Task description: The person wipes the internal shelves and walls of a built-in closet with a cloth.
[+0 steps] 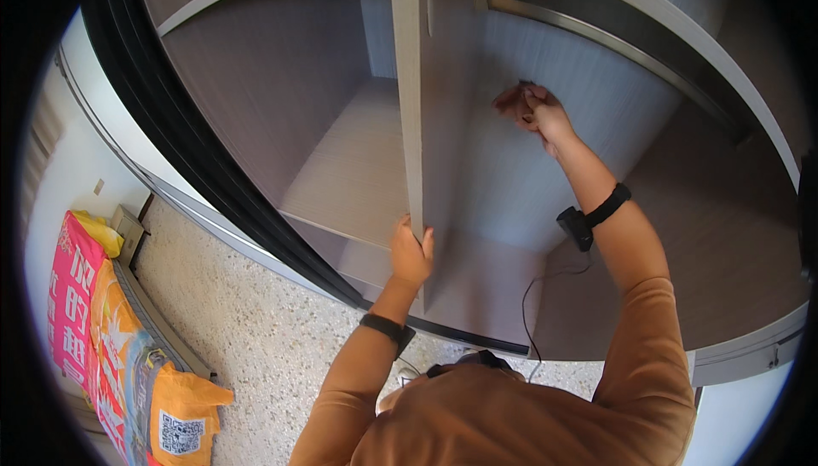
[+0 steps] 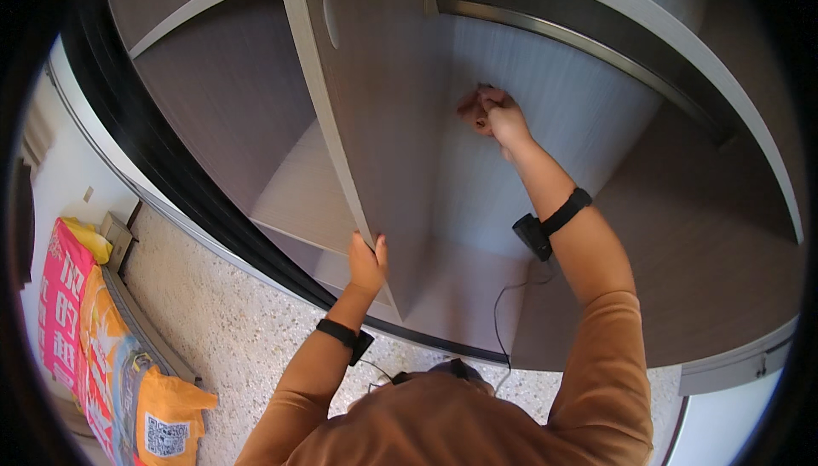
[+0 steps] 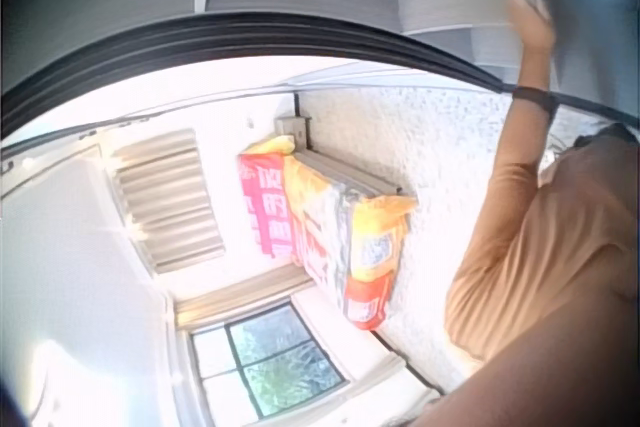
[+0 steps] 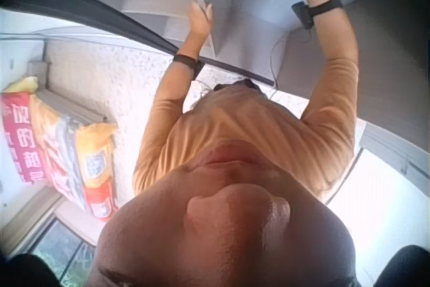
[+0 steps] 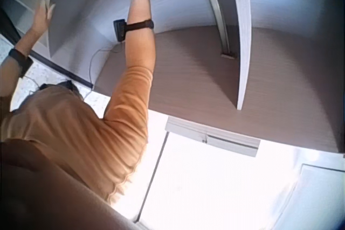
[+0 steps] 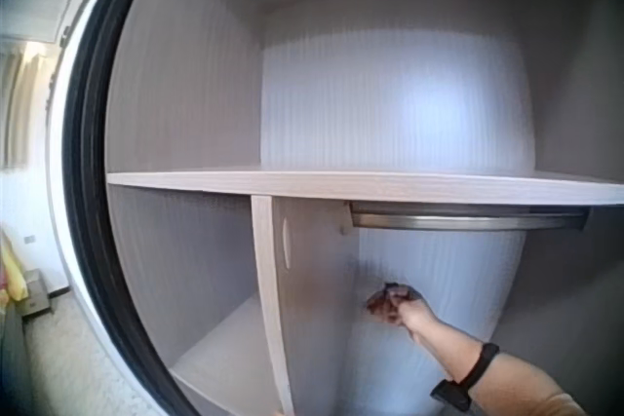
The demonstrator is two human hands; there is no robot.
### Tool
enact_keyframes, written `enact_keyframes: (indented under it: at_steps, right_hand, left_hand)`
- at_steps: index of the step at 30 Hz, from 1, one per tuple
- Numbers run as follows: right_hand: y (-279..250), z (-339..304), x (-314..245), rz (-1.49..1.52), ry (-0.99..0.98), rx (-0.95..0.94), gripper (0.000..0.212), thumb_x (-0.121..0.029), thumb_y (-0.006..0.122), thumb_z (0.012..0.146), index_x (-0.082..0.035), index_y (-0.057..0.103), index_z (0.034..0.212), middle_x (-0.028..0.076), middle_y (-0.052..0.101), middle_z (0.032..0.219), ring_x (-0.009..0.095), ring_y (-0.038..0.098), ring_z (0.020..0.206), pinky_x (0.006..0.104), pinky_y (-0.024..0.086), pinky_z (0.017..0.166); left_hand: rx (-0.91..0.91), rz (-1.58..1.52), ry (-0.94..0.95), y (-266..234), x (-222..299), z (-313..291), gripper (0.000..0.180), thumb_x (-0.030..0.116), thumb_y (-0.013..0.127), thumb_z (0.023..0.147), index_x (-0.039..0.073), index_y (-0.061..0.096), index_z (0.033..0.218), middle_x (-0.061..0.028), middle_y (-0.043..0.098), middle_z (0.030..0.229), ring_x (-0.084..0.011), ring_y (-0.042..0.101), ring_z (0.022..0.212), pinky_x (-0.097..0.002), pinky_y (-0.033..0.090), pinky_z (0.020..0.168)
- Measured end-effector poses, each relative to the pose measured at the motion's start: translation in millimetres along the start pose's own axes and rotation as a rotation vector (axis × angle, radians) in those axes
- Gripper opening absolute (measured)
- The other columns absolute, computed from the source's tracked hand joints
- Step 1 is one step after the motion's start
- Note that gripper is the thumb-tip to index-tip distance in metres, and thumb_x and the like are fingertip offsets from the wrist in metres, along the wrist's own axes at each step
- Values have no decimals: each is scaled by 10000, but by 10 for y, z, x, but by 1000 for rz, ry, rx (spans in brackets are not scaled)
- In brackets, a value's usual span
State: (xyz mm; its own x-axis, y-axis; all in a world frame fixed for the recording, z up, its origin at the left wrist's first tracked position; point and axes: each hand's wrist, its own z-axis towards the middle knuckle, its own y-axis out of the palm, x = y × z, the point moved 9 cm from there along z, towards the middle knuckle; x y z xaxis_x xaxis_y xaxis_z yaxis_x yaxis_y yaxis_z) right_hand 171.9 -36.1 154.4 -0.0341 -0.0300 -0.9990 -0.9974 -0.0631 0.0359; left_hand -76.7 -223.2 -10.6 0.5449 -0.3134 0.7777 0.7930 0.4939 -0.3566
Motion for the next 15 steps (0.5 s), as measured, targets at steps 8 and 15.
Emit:
enact_keyframes:
  at_steps: [8,15]
  right_hand:
    - [490,787,238,369,-274,-29,365,-194,428,1024,-253,440,1384,-15,504,1277,139,515,998,335,531,838]
    - [841,1483,-564,524,-687,-281,433,-136,462,982,-83,426,1410,74,504,1358,216,429,1260,338,306,1076]
  left_hand:
    - [25,1,45,-63,123,14,215,152,612,856,-15,600,992,-238,598,961,-453,575,898,-470,475,785]
    - [238,23,41,-119,151,-75,262,250,605,872,-12,605,885,-216,590,861,-444,581,778,-465,476,679]
